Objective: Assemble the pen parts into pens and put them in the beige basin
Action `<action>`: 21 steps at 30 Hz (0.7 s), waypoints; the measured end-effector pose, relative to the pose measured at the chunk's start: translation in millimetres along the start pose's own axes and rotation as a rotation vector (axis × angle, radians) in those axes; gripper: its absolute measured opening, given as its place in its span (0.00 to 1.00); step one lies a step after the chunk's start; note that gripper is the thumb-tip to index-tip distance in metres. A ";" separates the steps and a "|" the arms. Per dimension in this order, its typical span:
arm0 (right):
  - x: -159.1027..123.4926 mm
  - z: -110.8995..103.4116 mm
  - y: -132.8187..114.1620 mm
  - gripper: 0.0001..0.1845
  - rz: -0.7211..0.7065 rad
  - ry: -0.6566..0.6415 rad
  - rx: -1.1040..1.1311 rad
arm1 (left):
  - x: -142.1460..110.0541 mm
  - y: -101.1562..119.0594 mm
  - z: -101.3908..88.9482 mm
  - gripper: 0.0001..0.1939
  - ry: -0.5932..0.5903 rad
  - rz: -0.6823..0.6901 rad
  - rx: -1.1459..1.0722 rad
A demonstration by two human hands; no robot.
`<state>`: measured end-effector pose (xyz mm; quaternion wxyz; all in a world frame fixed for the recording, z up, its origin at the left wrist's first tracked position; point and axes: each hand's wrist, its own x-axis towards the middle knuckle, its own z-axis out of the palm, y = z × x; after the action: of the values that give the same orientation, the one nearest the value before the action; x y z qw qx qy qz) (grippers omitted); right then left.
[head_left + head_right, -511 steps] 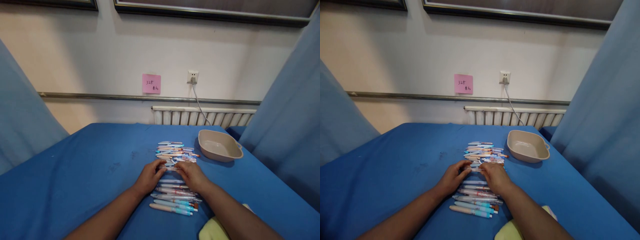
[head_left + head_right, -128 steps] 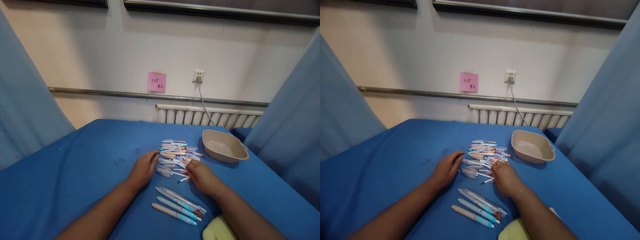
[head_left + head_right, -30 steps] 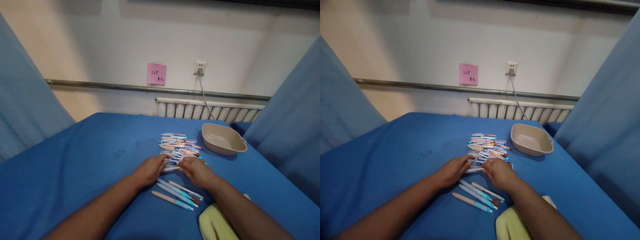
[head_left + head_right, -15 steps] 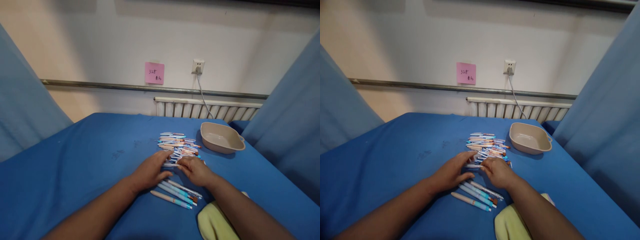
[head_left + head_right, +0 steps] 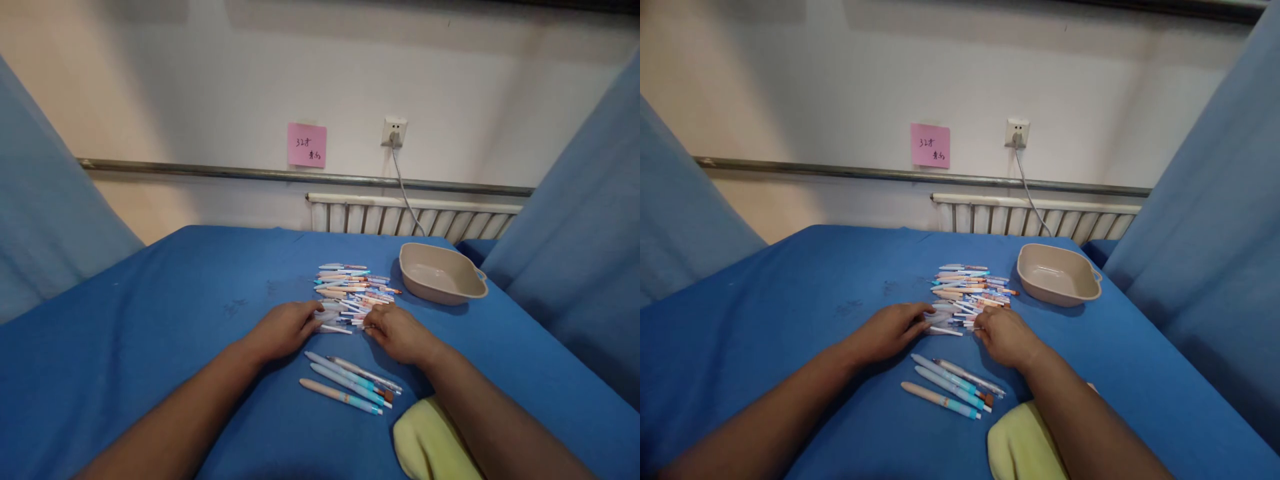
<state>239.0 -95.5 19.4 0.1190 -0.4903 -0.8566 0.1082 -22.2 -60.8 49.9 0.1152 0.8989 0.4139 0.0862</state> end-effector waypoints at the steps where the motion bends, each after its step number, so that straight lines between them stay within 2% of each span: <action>1: -0.5 -1.0 -0.8 0.08 0.012 0.004 -0.009 | -0.3 -0.1 -0.2 0.16 -0.018 -0.007 0.005; 4: -1.2 -1.7 -6.7 0.10 0.019 0.076 0.004 | -0.8 4.2 0.6 0.16 -0.058 -0.008 -0.024; 7: -0.3 0.4 -14.6 0.14 -0.038 0.134 0.049 | -0.5 13.5 5.2 0.17 -0.036 0.032 -0.109; 10: 1.2 2.4 -17.6 0.08 -0.126 0.061 0.045 | -0.1 19.1 10.6 0.17 -0.044 0.066 -0.152; 12: 1.5 2.6 -16.8 0.10 -0.141 0.006 0.000 | 0.2 18.4 12.0 0.16 -0.065 0.053 -0.109; 16: 0.3 1.4 -18.8 0.09 -0.090 0.002 -0.015 | 0.3 14.8 10.6 0.14 -0.048 0.005 -0.008; 21: 0.7 2.4 -25.2 0.06 -0.049 -0.038 -0.034 | 0.0 16.9 10.8 0.13 -0.035 0.058 -0.039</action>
<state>217.4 -107.5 24.8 0.0969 -0.4688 -0.8723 0.0998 -7.3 -72.9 44.3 0.1374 0.9094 0.3838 0.0821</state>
